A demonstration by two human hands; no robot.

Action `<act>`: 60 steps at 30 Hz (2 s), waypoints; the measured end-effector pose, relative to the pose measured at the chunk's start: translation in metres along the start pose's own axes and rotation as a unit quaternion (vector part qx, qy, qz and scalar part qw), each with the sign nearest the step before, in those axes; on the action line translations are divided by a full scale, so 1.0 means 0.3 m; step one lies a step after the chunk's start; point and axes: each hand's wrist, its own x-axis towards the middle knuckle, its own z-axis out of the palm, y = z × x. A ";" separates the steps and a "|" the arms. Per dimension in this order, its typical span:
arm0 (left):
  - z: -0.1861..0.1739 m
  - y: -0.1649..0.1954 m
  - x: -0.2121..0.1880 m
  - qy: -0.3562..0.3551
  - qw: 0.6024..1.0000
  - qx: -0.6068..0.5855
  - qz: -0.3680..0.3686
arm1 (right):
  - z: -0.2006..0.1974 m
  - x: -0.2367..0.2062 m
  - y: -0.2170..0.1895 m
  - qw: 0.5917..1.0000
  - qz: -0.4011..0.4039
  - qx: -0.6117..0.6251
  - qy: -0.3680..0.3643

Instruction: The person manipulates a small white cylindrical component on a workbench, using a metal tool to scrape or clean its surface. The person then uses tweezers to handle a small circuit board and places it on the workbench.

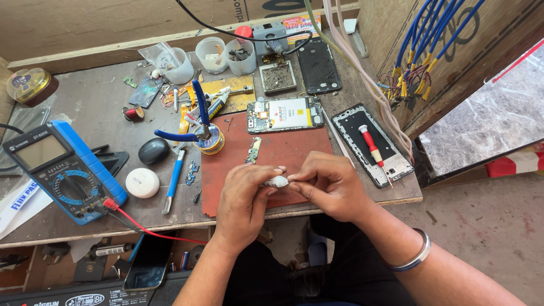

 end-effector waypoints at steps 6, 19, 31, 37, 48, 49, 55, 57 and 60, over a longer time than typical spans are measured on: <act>-0.001 -0.006 -0.006 -0.013 1.000 0.004 -0.006 | -0.002 -0.002 0.002 1.000 0.016 -0.004 0.023; 0.016 0.003 -0.009 0.020 0.993 0.111 -0.017 | -0.008 0.009 -0.027 0.999 0.022 -0.019 0.031; 0.017 0.014 -0.004 0.017 0.993 0.119 -0.019 | -0.016 0.012 -0.018 0.997 0.064 -0.047 0.013; 0.014 0.017 -0.003 0.004 0.991 0.133 -0.012 | -0.037 0.031 -0.013 0.992 0.121 0.005 -0.036; 0.007 0.007 0.004 -0.020 0.994 0.106 0.010 | -0.081 0.066 0.013 0.980 0.147 0.024 -0.133; 0.007 0.005 0.004 -0.021 0.995 0.102 0.013 | -0.083 0.069 0.012 0.977 0.157 0.028 -0.141; 0.021 0.004 0.005 0.024 0.998 0.062 -0.003 | -0.017 0.067 -0.014 0.977 0.077 -0.074 -0.184; 0.025 0.007 0.005 0.034 0.998 0.040 -0.022 | -0.006 0.051 -0.023 0.979 0.070 -0.091 -0.168; 0.021 0.010 0.005 0.046 0.997 0.042 -0.037 | -0.024 0.045 -0.012 0.983 0.119 -0.036 -0.134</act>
